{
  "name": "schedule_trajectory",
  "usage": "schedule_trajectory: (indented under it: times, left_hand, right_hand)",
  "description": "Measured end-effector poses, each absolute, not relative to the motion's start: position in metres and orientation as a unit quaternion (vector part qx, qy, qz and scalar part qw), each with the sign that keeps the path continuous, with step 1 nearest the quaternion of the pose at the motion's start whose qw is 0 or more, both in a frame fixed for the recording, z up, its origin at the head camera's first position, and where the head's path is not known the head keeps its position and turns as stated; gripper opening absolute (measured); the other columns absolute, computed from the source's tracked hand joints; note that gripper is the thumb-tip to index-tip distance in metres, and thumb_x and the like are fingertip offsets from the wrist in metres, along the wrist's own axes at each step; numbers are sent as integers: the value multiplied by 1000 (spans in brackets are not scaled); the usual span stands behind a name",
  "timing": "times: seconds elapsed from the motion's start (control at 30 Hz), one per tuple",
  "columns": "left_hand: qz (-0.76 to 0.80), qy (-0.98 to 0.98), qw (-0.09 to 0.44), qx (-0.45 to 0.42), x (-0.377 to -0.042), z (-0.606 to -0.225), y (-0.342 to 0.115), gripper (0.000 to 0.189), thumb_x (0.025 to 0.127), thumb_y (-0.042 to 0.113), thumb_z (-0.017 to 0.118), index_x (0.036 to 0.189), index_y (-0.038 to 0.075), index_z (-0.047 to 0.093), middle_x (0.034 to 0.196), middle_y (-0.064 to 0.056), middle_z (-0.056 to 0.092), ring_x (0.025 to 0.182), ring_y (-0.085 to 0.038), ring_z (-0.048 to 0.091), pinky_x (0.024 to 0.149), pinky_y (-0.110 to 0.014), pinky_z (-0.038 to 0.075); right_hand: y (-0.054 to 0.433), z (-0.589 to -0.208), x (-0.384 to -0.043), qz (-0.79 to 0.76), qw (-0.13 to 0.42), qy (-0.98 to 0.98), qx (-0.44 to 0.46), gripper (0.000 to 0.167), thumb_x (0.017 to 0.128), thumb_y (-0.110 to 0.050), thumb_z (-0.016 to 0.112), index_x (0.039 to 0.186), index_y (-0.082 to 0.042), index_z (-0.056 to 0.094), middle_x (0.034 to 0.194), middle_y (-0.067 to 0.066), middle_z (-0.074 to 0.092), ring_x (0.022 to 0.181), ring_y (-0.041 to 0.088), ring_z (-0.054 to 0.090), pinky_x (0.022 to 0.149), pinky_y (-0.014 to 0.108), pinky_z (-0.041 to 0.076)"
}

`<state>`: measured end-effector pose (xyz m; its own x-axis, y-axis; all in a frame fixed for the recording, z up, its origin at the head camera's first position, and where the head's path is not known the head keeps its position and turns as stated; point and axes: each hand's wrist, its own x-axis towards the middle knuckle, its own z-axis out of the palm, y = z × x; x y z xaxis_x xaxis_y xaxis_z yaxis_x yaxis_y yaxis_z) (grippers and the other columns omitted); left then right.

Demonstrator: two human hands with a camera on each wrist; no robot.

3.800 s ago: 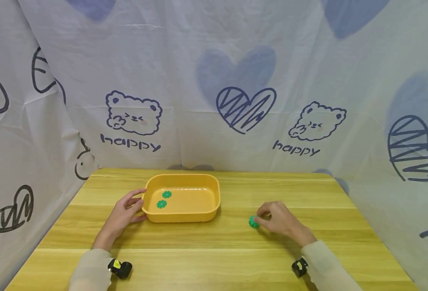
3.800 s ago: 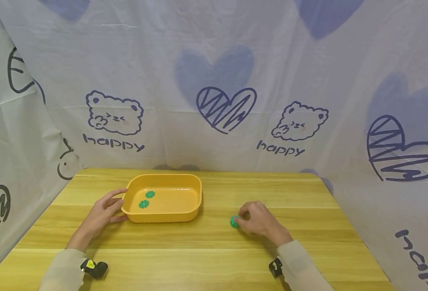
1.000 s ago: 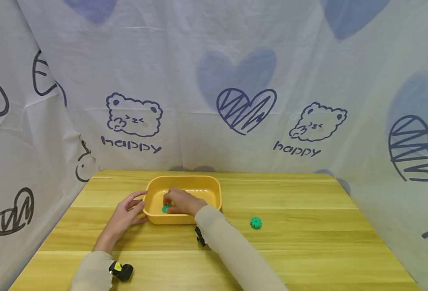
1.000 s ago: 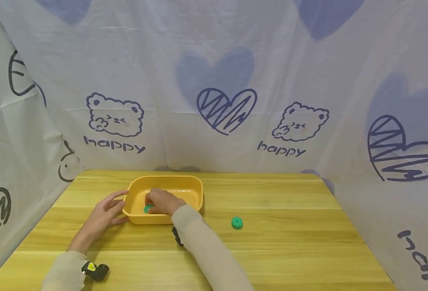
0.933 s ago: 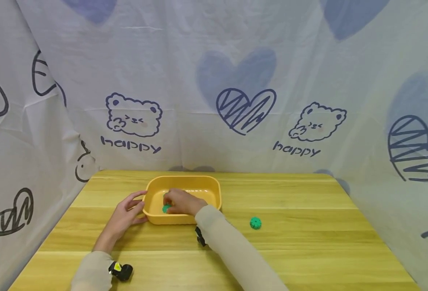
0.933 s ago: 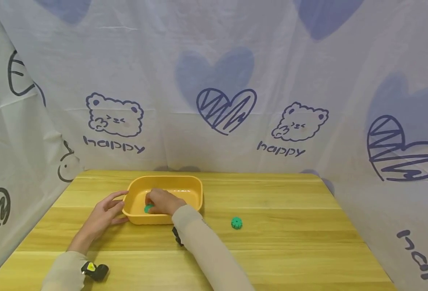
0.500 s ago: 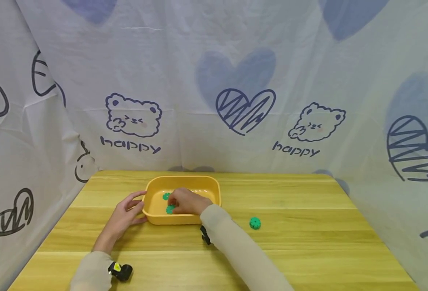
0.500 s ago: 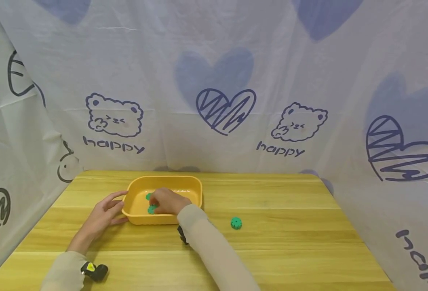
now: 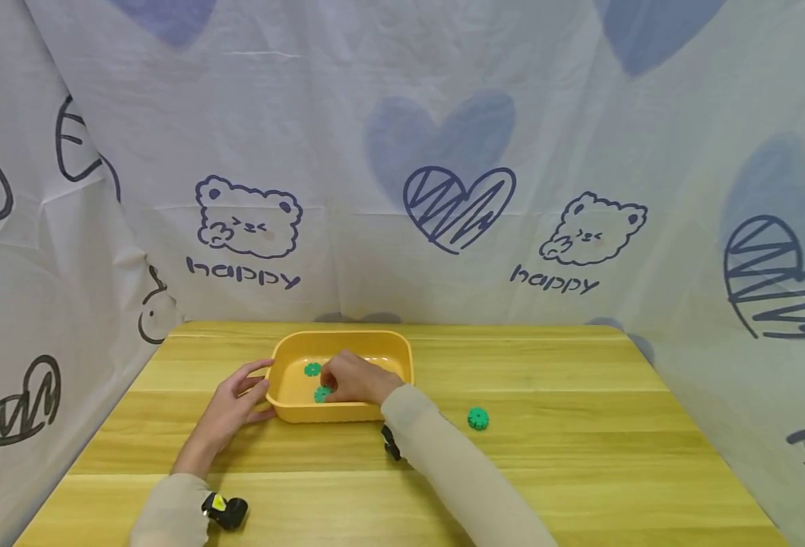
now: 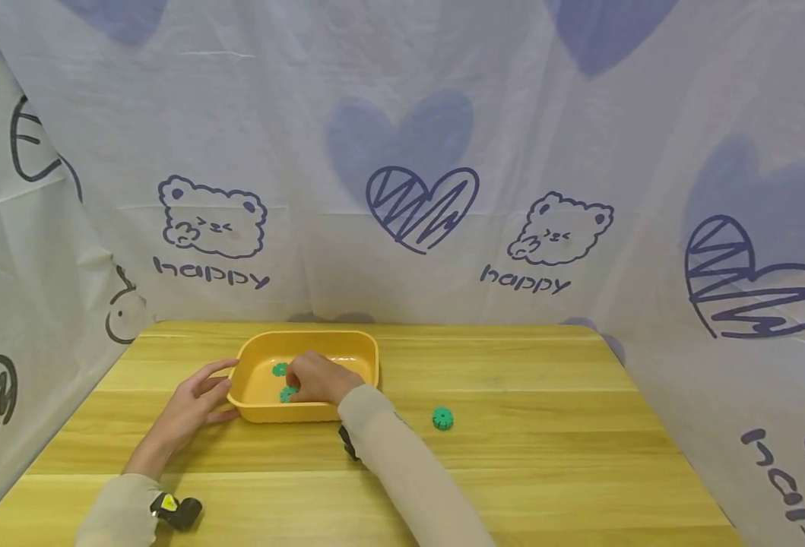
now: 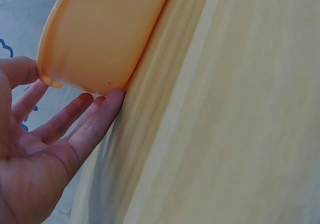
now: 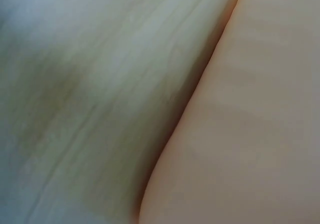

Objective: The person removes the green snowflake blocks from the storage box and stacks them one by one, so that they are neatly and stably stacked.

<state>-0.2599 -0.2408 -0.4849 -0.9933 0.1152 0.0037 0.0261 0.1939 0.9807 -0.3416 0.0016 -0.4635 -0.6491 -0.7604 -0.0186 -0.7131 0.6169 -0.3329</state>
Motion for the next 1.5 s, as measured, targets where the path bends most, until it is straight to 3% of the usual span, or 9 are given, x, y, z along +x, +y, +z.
schedule_trajectory:
  times: [0.2, 0.4, 0.6, 1.2, 1.5]
  left_hand:
    - [633, 772, 36, 44, -259, -484, -241, 49, 111, 17, 46, 157, 4, 35, 150, -36, 43, 125, -37, 60, 91, -42, 65]
    - [636, 770, 32, 47, -259, -485, -241, 49, 111, 16, 46, 157, 3, 36, 148, -36, 44, 123, -35, 61, 90, -42, 65]
    - [634, 771, 35, 48, -259, -486, -242, 49, 111, 16, 46, 157, 4, 35, 149, -36, 44, 125, -37, 60, 91, -42, 65]
    - [633, 772, 37, 44, -260, -484, -240, 49, 111, 17, 46, 157, 5, 36, 150, -35, 44, 127, -39, 59, 92, -43, 65]
    - [633, 772, 37, 48, -260, -484, -241, 49, 111, 17, 46, 157, 4, 35, 150, -36, 43, 128, -40, 58, 92, -42, 65]
  right_hand:
    - [7, -463, -340, -158, 84, 895, -410, 14, 95, -22, 76, 102, -9, 78, 94, -2, 74, 79, 4, 57, 70, 10, 50]
    - [11, -460, -339, -161, 122, 884, -422, 19, 96, -20, 75, 113, -11, 78, 108, -2, 76, 89, 4, 62, 80, 10, 55]
    - [12, -455, -336, -161, 152, 885, -409, 12, 97, -21, 74, 105, -14, 77, 102, -5, 74, 89, 5, 61, 81, 13, 55]
    - [25, -456, -338, -120, 100, 891, -426, 10, 97, -17, 72, 102, -10, 78, 99, -2, 74, 81, 5, 59, 74, 11, 52]
    - [24, -451, -335, -71, 96, 888, -444, 11, 99, -15, 71, 92, -9, 76, 90, -2, 72, 72, 5, 47, 62, 11, 39]
